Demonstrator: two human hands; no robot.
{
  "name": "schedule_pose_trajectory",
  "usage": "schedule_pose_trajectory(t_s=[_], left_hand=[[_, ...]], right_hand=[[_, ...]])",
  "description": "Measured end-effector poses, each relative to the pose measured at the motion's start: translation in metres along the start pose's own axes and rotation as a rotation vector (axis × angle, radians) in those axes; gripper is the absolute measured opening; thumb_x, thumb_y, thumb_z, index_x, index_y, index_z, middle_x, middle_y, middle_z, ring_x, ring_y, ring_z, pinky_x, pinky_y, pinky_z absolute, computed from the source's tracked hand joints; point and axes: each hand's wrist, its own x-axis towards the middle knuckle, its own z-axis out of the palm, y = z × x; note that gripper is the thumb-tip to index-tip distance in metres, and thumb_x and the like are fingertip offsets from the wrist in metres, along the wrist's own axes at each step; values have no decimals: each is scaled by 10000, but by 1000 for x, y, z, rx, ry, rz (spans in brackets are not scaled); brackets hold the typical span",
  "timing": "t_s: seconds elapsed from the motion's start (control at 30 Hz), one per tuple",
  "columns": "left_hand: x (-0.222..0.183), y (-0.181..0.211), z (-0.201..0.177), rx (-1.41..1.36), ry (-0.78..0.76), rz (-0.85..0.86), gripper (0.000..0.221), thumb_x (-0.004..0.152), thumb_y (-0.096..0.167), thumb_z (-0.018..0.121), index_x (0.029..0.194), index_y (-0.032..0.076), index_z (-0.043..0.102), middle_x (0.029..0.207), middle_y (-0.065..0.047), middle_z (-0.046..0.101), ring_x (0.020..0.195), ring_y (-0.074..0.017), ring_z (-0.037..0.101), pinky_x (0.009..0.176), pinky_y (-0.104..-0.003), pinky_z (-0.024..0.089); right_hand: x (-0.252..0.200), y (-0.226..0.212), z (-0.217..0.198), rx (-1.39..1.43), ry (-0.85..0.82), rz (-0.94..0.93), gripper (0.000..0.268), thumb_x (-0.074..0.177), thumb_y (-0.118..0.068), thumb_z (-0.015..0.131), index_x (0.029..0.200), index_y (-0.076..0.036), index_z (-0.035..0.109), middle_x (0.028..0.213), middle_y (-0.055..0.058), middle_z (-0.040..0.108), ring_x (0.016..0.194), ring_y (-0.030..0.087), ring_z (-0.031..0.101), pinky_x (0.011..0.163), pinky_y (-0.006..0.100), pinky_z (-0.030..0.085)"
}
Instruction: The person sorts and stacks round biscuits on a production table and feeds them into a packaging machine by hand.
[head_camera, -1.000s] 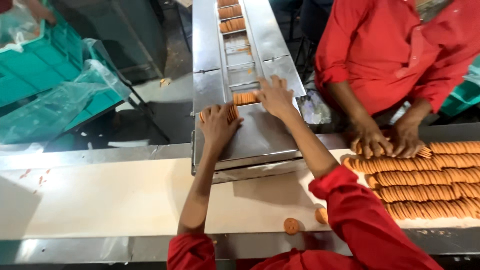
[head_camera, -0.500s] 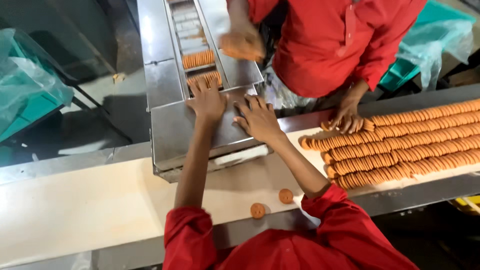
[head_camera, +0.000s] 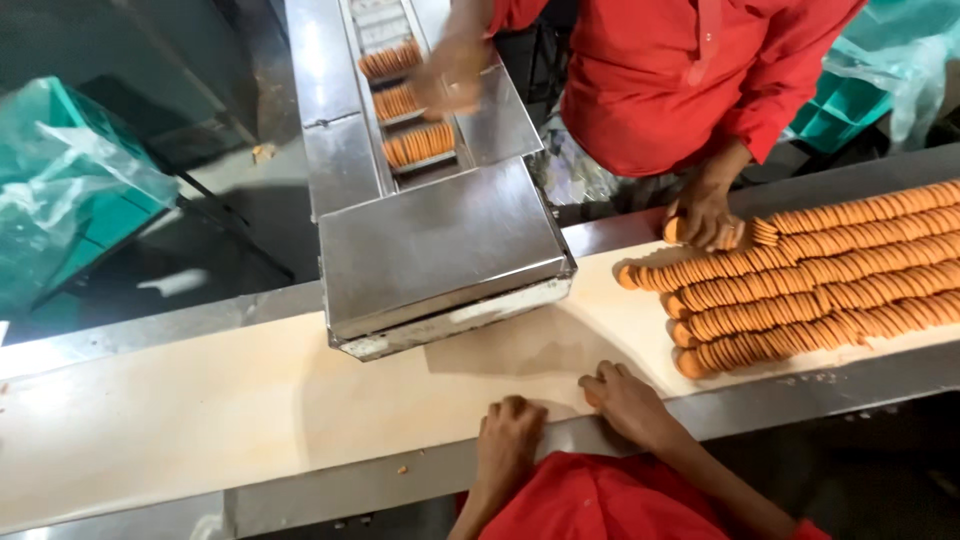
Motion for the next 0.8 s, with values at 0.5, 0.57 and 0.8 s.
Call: schedule_pose_trajectory(t_s=[0.5, 0.57, 0.8], left_hand=[[89, 55, 42, -392, -53, 108, 428, 802, 230, 800, 1194, 126, 661, 1177, -94, 651, 996, -333, 674, 823, -442, 562], [103, 81, 60, -307, -33, 187, 425, 794, 217, 781, 1187, 103, 662, 1168, -112, 652, 1021, -368, 656, 798, -474, 553], [148, 127, 111, -224, -72, 330, 417, 816, 265, 789, 1138, 53, 629, 1128, -156, 613, 961, -380, 649, 754, -495, 557]], right_hand=[[-26, 60, 3, 148, 546, -17, 225, 835, -143, 651, 1053, -139, 705, 1092, 119, 732, 1037, 352, 655, 891, 456, 528], [-47, 100, -8, 57, 631, 199, 405, 780, -59, 604, 1178, -90, 674, 1196, 172, 679, 1127, 376, 630, 945, 446, 521], [-85, 223, -5, -354, 807, 638, 663, 827, -49, 626, 1481, -54, 510, 1474, 296, 480, 1394, 496, 432, 1119, 655, 310]])
